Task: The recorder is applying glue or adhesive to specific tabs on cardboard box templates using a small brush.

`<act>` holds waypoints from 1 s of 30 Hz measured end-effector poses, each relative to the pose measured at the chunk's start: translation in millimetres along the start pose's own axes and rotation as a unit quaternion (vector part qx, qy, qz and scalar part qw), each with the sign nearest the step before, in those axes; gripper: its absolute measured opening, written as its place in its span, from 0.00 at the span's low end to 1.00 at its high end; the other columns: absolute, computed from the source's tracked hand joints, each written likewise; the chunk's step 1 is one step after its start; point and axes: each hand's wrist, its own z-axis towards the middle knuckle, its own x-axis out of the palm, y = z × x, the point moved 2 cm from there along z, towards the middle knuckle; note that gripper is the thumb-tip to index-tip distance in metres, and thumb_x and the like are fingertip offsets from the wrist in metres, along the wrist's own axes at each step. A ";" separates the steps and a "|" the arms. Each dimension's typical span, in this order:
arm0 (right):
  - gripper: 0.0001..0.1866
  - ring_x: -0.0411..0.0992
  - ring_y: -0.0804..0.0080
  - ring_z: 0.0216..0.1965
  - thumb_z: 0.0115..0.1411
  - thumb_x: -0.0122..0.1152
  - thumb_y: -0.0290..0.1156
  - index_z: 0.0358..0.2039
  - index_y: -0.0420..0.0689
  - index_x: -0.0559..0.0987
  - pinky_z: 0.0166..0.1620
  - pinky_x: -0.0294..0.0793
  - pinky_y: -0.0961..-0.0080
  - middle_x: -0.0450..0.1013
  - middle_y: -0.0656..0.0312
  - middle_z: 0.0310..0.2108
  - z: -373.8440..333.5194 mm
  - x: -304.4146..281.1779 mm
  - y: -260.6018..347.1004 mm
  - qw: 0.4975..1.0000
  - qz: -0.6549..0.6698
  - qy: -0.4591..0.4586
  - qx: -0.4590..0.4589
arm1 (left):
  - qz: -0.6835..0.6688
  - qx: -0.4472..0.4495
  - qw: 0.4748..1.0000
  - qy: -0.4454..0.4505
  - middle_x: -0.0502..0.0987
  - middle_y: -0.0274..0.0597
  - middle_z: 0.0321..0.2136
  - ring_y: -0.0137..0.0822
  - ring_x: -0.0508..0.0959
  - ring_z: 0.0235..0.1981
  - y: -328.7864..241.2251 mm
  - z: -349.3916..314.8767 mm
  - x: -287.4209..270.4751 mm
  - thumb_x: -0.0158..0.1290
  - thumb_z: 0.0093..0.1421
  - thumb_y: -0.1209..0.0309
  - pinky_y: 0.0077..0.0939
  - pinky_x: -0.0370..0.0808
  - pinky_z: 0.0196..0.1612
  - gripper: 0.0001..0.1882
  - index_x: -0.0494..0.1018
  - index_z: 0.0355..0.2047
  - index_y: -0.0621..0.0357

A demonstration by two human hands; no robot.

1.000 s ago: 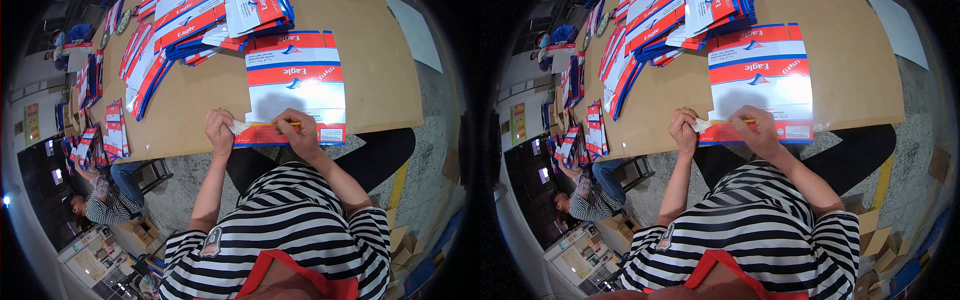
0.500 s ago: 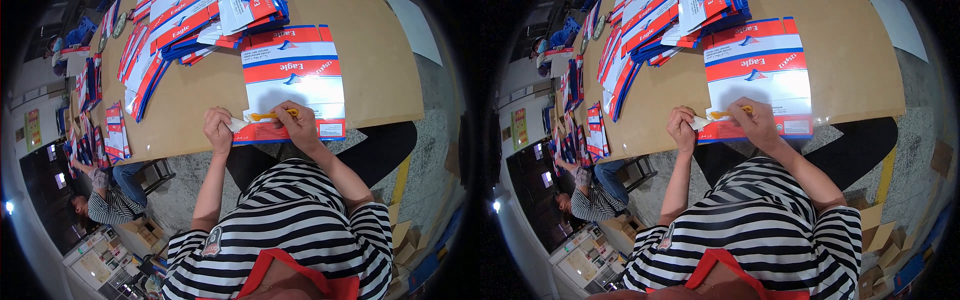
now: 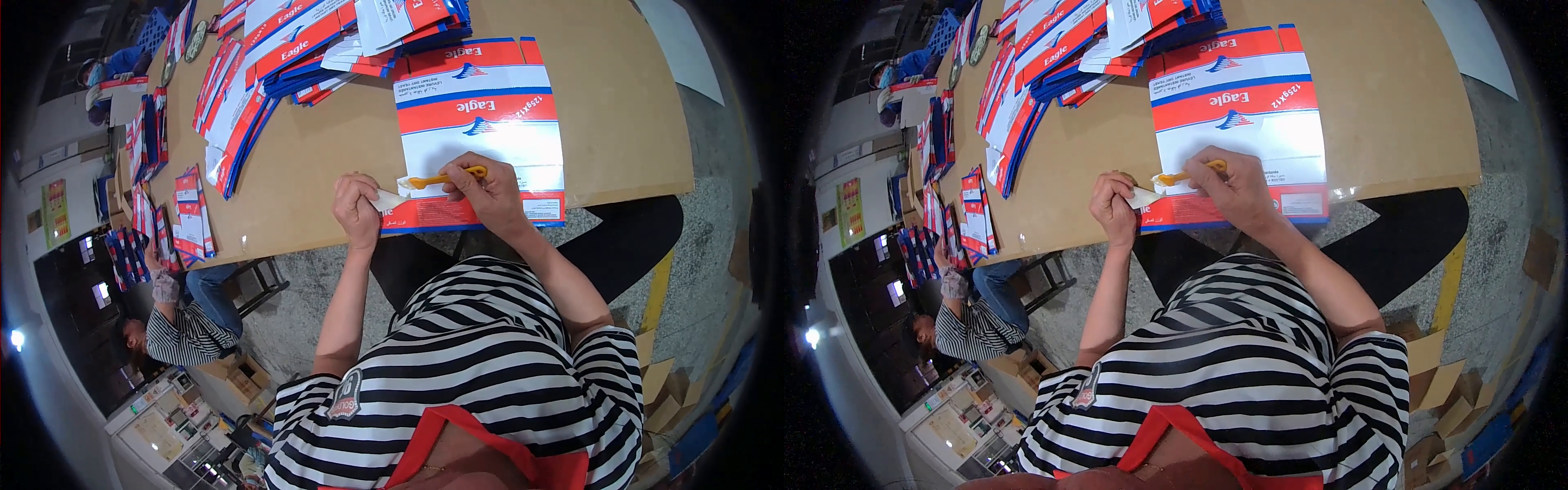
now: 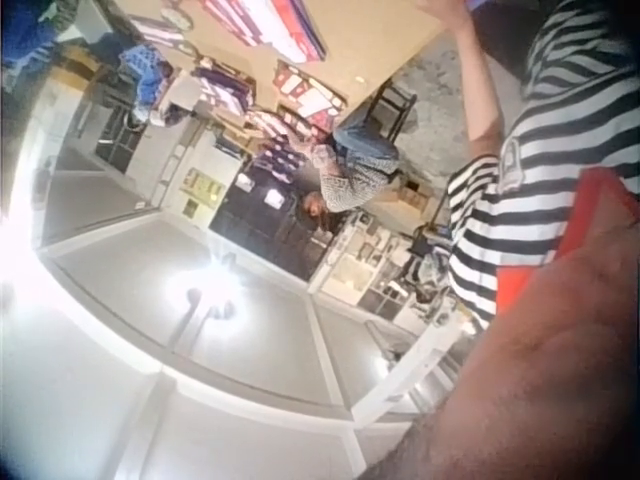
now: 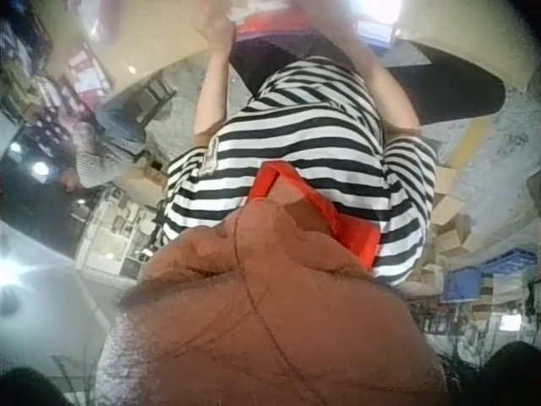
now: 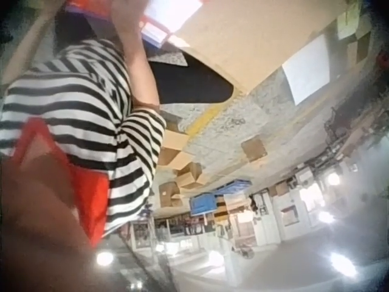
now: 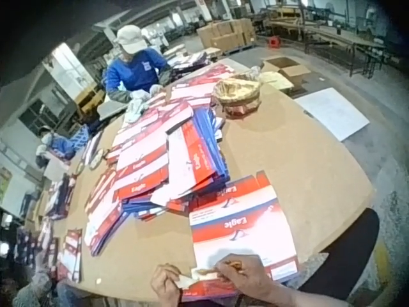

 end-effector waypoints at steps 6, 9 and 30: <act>0.13 0.76 0.79 0.27 0.65 0.52 0.33 0.34 0.35 0.78 0.31 0.76 0.86 0.75 0.59 0.25 1.6 4.2 -5.7 0.998 -0.018 0.046 0.047 | -0.004 -0.012 1.000 0.005 0.72 0.41 0.18 0.38 0.72 0.25 -1.1 -0.4 -0.3 0.43 0.47 0.88 0.31 0.69 0.42 0.10 0.63 0.14 0.62; 0.13 0.74 0.79 0.25 0.64 0.53 0.33 0.33 0.35 0.78 0.30 0.74 0.86 0.75 0.59 0.24 1.3 7.1 -5.2 0.996 -0.032 0.054 0.057 | -0.005 -0.016 1.000 0.007 0.72 0.41 0.18 0.38 0.72 0.25 1.1 -1.0 -0.5 0.43 0.47 0.87 0.31 0.69 0.42 0.09 0.64 0.14 0.62; 0.11 0.73 0.65 0.25 0.62 0.55 0.31 0.30 0.34 0.77 0.30 0.70 0.74 0.75 0.53 0.26 1.5 13.3 8.2 0.985 -0.162 0.035 -0.040 | 0.010 0.000 1.000 0.012 0.72 0.43 0.19 0.37 0.72 0.26 2.0 -0.4 -1.5 0.42 0.47 0.89 0.26 0.69 0.34 0.10 0.63 0.14 0.63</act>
